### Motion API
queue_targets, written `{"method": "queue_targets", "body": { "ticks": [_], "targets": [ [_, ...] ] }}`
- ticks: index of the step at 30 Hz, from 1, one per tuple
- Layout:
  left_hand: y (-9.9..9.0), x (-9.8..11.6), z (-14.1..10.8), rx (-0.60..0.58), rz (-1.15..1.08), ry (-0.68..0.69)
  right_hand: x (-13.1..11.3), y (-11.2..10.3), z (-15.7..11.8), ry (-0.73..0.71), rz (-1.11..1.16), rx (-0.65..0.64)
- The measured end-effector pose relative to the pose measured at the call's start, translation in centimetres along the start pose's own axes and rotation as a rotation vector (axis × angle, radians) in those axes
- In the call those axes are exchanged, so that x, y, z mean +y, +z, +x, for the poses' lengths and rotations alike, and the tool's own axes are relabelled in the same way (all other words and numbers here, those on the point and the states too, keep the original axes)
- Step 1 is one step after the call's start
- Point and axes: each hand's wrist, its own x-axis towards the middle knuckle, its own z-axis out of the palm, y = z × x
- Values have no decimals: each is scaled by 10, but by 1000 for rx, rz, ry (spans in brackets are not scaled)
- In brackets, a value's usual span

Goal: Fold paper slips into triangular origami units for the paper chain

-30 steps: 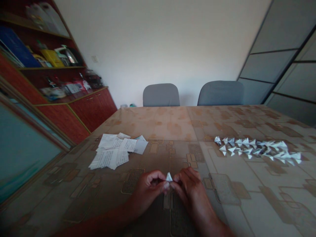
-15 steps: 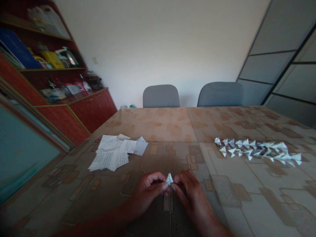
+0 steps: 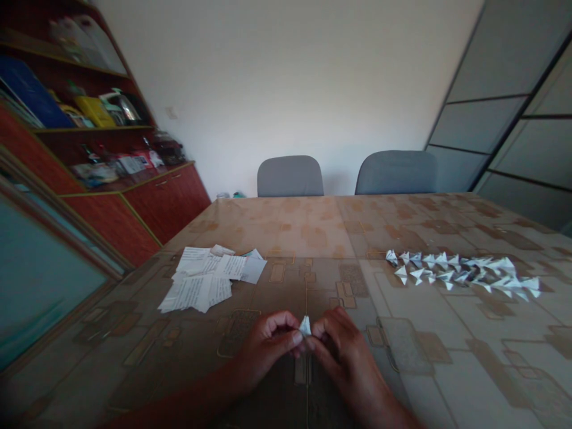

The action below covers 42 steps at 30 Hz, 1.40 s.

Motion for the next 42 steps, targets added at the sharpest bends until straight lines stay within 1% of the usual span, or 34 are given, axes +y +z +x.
{"method": "queue_targets", "body": {
  "ticks": [2,5,7,10,14,17,19,23,24,27,29,31,34,37,40,42],
  "targets": [
    [-1,3,0,-70,-44,-43,1,-5,0,-6,81,-23],
    [-3,6,-1,-172,-120,-102,4,-10,0,24,192,5],
    [-5,7,-1,-237,-162,-144,5,-12,1,45,255,1],
    [-6,8,-3,-324,-186,-229,1,-12,1,56,333,-69],
    [-7,12,-6,-379,-173,-297,-8,-12,0,4,391,-167],
    [-6,12,-6,-390,-182,-306,-7,-11,0,-15,425,-188],
    [-4,10,-5,-344,-199,-283,-4,-9,0,-16,446,-157],
    [0,5,-4,-86,-131,-115,3,-7,0,52,370,-75],
    [0,4,-5,-41,-92,-71,5,-7,0,72,339,-62],
    [0,0,-6,17,25,23,7,-8,-2,105,261,-40],
    [0,0,-8,54,121,69,8,-7,-3,119,247,-27],
    [1,0,-9,107,236,113,8,-5,-4,130,296,-26],
    [5,2,-12,189,380,193,10,0,-4,170,442,-37],
    [9,7,-15,218,424,230,12,1,-3,233,560,-61],
    [8,16,-17,164,394,252,12,0,-3,255,612,-73],
    [6,23,-16,154,385,320,11,-1,-4,253,627,-64]
  ]
}}
